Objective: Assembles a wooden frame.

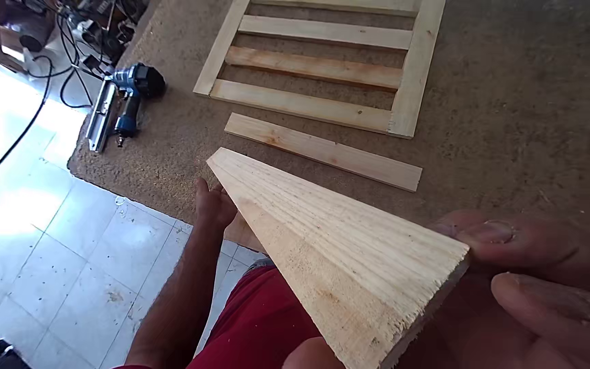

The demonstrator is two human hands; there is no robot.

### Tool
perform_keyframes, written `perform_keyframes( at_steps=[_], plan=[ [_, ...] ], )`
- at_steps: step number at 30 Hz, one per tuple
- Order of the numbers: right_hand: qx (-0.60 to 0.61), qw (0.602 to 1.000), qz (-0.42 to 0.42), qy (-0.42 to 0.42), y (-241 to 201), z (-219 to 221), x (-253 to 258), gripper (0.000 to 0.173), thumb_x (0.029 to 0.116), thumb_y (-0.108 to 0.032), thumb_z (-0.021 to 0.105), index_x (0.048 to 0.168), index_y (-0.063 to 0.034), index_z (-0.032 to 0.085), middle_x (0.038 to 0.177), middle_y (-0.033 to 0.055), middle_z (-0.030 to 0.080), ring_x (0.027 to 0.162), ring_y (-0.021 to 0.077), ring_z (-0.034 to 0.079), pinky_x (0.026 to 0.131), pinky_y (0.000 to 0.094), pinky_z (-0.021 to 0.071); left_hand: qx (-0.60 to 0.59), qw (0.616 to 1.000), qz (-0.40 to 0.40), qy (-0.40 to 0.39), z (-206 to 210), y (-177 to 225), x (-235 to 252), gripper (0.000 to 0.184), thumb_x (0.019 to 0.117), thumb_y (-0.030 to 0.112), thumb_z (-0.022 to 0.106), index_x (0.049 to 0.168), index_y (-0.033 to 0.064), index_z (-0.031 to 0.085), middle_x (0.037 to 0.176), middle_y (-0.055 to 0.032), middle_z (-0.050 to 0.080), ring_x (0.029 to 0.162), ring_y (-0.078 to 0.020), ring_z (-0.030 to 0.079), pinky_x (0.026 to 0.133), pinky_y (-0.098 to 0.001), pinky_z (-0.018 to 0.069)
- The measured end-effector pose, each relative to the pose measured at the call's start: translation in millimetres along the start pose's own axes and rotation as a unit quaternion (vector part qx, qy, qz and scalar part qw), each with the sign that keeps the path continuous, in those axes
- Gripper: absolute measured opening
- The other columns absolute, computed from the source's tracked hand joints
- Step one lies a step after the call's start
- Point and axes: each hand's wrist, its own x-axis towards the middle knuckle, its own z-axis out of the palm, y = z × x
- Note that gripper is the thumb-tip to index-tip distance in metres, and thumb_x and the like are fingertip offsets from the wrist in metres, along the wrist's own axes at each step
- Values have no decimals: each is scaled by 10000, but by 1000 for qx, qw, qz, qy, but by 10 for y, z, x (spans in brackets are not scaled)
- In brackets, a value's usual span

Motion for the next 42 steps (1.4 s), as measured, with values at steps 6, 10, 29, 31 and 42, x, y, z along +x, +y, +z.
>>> perform_keyframes(
  at_steps=[6,10,29,31,42],
  plan=[
    [-219,967,113,-63,197,-524,-486,884,695,-539,902,1429,-238,513,1401,-3,566,1267,178,575,1021,402,545,19,998,50,-42,-221,12,892,362,1050,196,549,1373,50,474,1220,-156,649,1079,-261,682,925,-473,590],
    [-332,859,341,-187,940,-1114,-884,903,722,-407,915,1456,-63,517,1462,166,549,1257,320,614,1010,557,549,157,988,4,3,-365,-88,1024,368,1050,206,574,1363,35,485,1138,-142,672,951,-219,718,829,-389,627],
    [-449,598,648,-142,2173,-1076,-1677,456,1035,-430,560,1042,7,691,1017,254,692,1013,450,670,845,675,513,795,579,165,75,-887,584,1978,480,974,443,646,1112,-13,710,1152,-317,672,1164,-522,604,982,-751,425],
    [-460,580,654,-155,2115,-1158,-1726,484,1040,-467,536,1033,-10,695,1010,250,693,1014,459,664,836,691,498,793,585,156,68,-998,576,1906,480,975,449,652,1157,9,708,1165,-302,677,1165,-516,609,980,-754,428],
    [-413,624,659,-77,1803,-1408,-1994,523,1040,-506,554,1197,-31,707,1093,236,703,1060,424,662,925,685,483,746,643,166,33,-1489,594,1757,376,1003,417,646,1171,89,719,1098,-200,719,1047,-411,672,912,-707,480]
  ],
)
